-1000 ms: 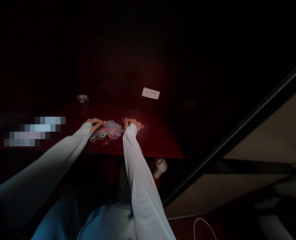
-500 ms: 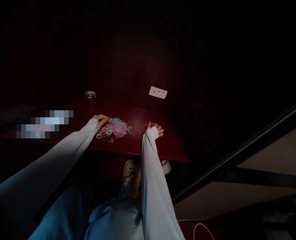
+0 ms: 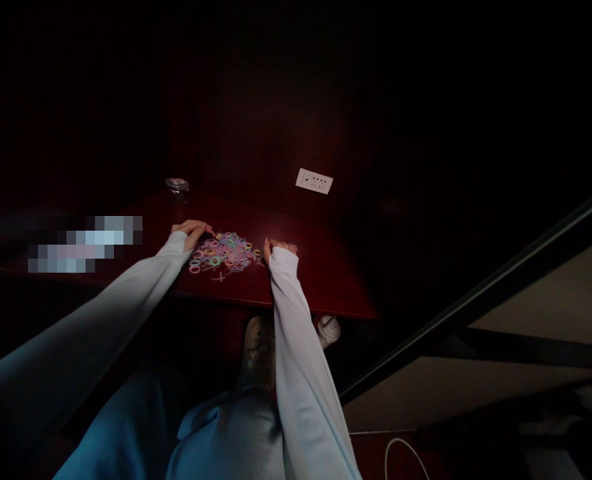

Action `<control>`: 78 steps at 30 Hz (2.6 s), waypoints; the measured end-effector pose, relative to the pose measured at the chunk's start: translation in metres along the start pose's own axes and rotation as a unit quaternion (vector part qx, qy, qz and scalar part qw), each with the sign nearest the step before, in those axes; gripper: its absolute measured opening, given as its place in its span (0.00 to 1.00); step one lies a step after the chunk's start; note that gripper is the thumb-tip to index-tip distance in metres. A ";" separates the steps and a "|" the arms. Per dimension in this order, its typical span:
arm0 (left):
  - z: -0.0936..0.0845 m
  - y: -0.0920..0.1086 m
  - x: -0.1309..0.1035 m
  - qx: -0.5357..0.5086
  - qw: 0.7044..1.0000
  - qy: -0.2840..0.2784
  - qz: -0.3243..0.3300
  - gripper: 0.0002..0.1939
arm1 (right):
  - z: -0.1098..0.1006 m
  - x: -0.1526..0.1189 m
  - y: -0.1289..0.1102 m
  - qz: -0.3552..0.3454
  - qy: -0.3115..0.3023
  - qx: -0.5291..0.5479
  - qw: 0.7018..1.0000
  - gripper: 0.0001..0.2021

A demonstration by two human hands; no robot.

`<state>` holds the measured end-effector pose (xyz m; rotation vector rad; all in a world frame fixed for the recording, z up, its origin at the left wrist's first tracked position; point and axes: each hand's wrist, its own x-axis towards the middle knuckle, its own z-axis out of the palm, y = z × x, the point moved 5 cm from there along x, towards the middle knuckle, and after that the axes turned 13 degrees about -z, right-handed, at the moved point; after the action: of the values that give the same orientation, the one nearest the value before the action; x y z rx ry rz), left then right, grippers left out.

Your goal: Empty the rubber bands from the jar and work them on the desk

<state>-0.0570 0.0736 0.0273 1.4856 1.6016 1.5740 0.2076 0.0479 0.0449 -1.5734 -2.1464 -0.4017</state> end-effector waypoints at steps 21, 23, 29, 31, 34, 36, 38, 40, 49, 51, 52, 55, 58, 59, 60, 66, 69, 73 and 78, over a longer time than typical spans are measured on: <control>-0.010 -0.010 -0.003 -0.169 0.979 0.000 -0.110 0.47 | 0.009 0.001 -0.113 -0.203 -0.035 0.198 0.958 0.18; -0.010 -0.010 -0.003 -0.177 0.979 0.003 -0.105 0.46 | 0.009 0.002 -0.110 -0.185 -0.032 0.212 0.959 0.20; -0.006 -0.010 -0.003 -0.204 0.972 0.008 -0.120 0.43 | 0.010 0.012 -0.078 0.032 0.020 0.241 0.970 0.27; -0.005 -0.010 -0.003 -0.207 0.970 0.003 -0.125 0.43 | 0.012 0.012 -0.063 0.139 0.040 0.211 0.967 0.25; -0.004 -0.009 -0.004 -0.205 0.971 -0.007 -0.125 0.43 | 0.016 0.008 -0.053 0.226 0.036 0.180 0.957 0.22; -0.004 -0.007 -0.005 -0.202 0.971 -0.008 -0.124 0.43 | 0.019 0.009 -0.055 0.207 0.023 0.180 0.961 0.21; -0.005 -0.006 -0.006 -0.197 0.973 -0.007 -0.120 0.43 | 0.021 0.010 -0.062 0.151 0.015 0.185 0.971 0.20; -0.005 -0.005 -0.006 -0.188 0.975 -0.005 -0.117 0.43 | 0.024 0.013 -0.068 0.090 0.009 0.191 0.977 0.19; -0.006 -0.003 -0.006 -0.156 0.981 -0.004 -0.112 0.45 | 0.013 0.008 -0.091 -0.073 0.029 0.144 0.987 0.17; -0.006 -0.002 -0.006 -0.156 0.982 -0.007 -0.108 0.45 | 0.009 0.005 -0.102 -0.147 0.016 0.144 0.978 0.16; -0.006 -0.002 -0.006 -0.156 0.982 -0.008 -0.109 0.45 | 0.008 0.004 -0.107 -0.182 0.004 0.145 0.973 0.16; -0.006 -0.002 -0.005 -0.158 0.981 -0.015 -0.115 0.45 | 0.008 0.003 -0.112 -0.206 -0.018 0.147 0.967 0.17; -0.005 -0.001 -0.005 -0.161 0.979 -0.023 -0.122 0.44 | 0.011 0.005 -0.104 -0.153 -0.010 0.150 0.977 0.20; -0.004 -0.001 -0.005 -0.162 0.979 -0.024 -0.124 0.44 | 0.011 0.006 -0.102 -0.137 -0.003 0.152 0.979 0.20; -0.004 -0.001 -0.005 -0.162 0.978 -0.023 -0.125 0.44 | 0.012 0.007 -0.100 -0.124 0.003 0.153 0.980 0.20; -0.005 -0.001 -0.007 -0.151 0.981 -0.016 -0.123 0.44 | 0.015 0.010 -0.090 -0.080 0.022 0.175 0.981 0.21; -0.005 -0.001 -0.007 -0.149 0.981 -0.020 -0.124 0.44 | 0.014 0.011 -0.088 -0.063 0.024 0.189 0.980 0.21; -0.004 -0.002 -0.006 -0.151 0.979 -0.023 -0.133 0.44 | 0.008 0.007 -0.097 -0.113 0.021 0.202 0.973 0.19; -0.004 -0.001 -0.005 -0.152 0.980 -0.018 -0.128 0.44 | 0.003 0.002 -0.108 -0.180 -0.002 0.200 0.963 0.19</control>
<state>-0.0591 0.0680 0.0252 1.0944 1.3942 1.5501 0.1040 0.0179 0.0461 -0.9662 -2.3367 -0.0625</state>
